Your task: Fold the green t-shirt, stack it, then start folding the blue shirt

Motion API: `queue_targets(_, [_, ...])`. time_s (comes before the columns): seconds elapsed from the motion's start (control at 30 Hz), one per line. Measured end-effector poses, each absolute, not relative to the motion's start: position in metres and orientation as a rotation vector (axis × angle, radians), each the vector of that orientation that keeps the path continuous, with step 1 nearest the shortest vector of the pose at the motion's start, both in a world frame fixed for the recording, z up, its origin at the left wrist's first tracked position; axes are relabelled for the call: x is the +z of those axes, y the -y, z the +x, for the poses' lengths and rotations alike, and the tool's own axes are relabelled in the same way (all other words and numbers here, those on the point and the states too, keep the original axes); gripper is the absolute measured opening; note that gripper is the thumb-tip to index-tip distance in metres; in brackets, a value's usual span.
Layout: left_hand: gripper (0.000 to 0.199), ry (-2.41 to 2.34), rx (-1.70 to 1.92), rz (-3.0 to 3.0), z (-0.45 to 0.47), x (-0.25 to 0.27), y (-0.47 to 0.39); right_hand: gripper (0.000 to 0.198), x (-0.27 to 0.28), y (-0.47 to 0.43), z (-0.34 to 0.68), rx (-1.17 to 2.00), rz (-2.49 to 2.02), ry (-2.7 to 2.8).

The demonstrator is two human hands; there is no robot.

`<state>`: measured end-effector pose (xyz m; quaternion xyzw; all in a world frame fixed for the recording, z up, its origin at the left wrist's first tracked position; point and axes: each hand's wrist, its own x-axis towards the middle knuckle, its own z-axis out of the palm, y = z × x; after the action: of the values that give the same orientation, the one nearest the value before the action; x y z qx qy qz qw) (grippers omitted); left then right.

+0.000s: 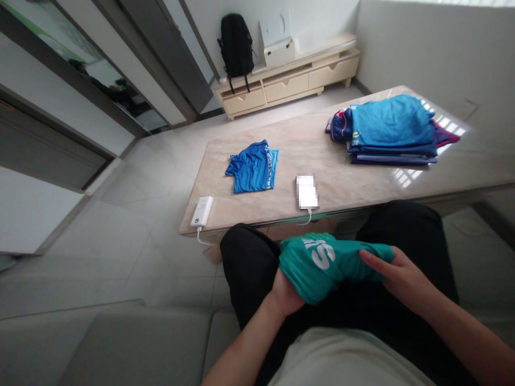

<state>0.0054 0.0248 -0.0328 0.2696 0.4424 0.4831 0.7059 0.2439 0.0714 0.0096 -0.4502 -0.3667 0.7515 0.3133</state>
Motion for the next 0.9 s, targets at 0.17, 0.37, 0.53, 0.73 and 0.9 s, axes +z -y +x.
queue_targets(0.17, [0.088,-0.695,1.115,0.268,0.014,-0.045,0.001,0.030,0.024,-0.074,0.234,1.979,-1.251,0.805])
queue_targets(0.37, [0.037,-1.196,1.293,0.720,0.005,-0.042,-0.009,0.044,0.020,-0.092,0.252,1.916,-1.441,1.010])
queue_targets(0.53, [0.040,-1.309,1.253,0.849,-0.004,-0.029,-0.022,0.049,0.004,-0.105,0.273,1.952,-1.517,1.116])
queue_targets(0.73, [0.049,-1.140,1.271,0.176,0.012,-0.039,-0.026,0.036,-0.021,-0.092,0.271,2.060,-1.472,0.663])
queue_targets(0.9, [0.053,-1.001,1.224,0.284,0.003,-0.041,-0.026,0.041,-0.028,-0.085,0.272,2.132,-1.186,0.648])
